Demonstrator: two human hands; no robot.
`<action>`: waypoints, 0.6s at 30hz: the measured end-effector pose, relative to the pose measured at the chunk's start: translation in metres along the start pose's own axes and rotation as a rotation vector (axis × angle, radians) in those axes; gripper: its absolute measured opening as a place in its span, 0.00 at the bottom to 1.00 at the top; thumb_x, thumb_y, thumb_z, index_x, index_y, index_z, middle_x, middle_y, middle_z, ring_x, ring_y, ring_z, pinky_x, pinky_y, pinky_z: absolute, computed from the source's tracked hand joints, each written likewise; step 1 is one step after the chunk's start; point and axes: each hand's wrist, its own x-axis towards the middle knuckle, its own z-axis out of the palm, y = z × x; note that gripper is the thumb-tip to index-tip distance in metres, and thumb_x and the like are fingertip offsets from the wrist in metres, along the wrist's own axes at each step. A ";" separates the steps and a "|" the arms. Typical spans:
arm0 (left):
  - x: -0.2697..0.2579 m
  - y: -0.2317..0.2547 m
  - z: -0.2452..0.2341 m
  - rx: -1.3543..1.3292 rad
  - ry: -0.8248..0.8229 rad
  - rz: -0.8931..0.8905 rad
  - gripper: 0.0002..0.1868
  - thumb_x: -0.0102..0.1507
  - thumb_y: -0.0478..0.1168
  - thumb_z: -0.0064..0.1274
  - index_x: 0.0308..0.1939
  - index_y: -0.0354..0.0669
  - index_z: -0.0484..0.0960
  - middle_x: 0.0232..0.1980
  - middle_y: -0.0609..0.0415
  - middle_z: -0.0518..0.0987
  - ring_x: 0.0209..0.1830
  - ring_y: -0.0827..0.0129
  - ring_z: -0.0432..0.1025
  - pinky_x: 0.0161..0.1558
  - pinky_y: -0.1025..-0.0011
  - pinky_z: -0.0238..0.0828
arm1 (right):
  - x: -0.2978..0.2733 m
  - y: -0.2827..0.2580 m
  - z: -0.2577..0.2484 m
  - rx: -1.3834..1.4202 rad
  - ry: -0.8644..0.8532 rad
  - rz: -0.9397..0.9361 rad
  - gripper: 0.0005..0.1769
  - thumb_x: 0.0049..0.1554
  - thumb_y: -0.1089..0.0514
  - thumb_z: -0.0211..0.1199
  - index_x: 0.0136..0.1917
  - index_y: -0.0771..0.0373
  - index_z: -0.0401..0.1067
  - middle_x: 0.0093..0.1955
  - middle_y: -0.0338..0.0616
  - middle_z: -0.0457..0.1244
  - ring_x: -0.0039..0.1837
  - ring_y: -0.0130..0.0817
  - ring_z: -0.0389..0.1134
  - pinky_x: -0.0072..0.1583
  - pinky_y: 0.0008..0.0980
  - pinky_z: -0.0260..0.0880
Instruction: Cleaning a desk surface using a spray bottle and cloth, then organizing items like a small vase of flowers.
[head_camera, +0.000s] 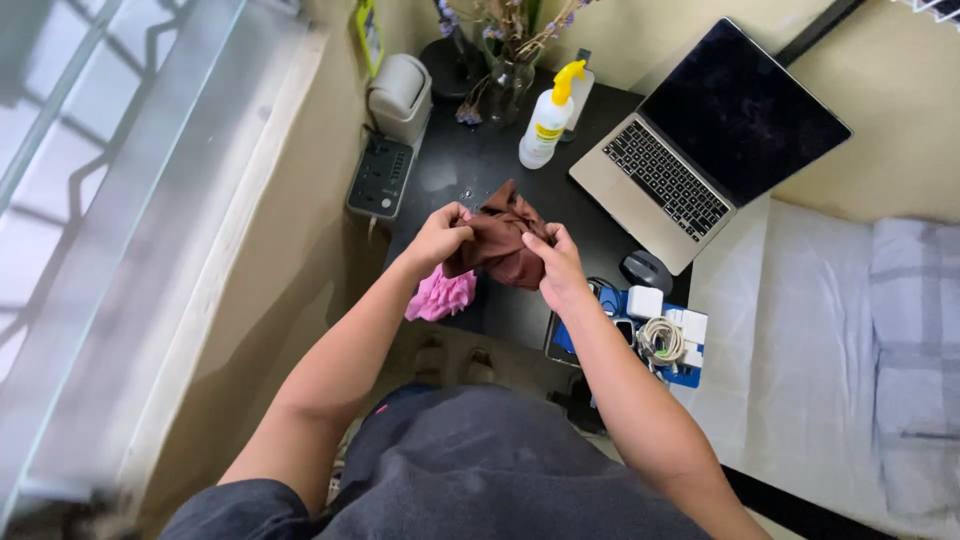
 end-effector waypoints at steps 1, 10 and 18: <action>0.003 0.000 -0.005 0.005 -0.022 -0.009 0.09 0.57 0.29 0.50 0.41 0.41 0.73 0.36 0.59 0.75 0.36 0.76 0.69 0.38 0.77 0.67 | 0.001 -0.002 0.004 0.009 0.022 -0.006 0.14 0.56 0.61 0.69 0.50 0.56 0.65 0.50 0.37 0.65 0.54 0.27 0.67 0.58 0.31 0.69; 0.028 0.015 -0.021 0.025 -0.034 -0.116 0.10 0.59 0.31 0.57 0.42 0.43 0.74 0.34 0.61 0.74 0.32 0.78 0.67 0.34 0.76 0.65 | 0.019 -0.005 0.011 0.171 0.045 -0.057 0.12 0.57 0.69 0.63 0.46 0.57 0.62 0.50 0.39 0.64 0.56 0.31 0.68 0.62 0.37 0.70; 0.054 -0.022 -0.032 0.023 0.020 -0.118 0.07 0.63 0.32 0.52 0.44 0.44 0.73 0.35 0.60 0.74 0.34 0.78 0.67 0.37 0.78 0.66 | 0.018 -0.029 0.024 0.216 0.051 -0.022 0.12 0.54 0.70 0.58 0.44 0.56 0.60 0.50 0.40 0.63 0.56 0.33 0.68 0.62 0.38 0.71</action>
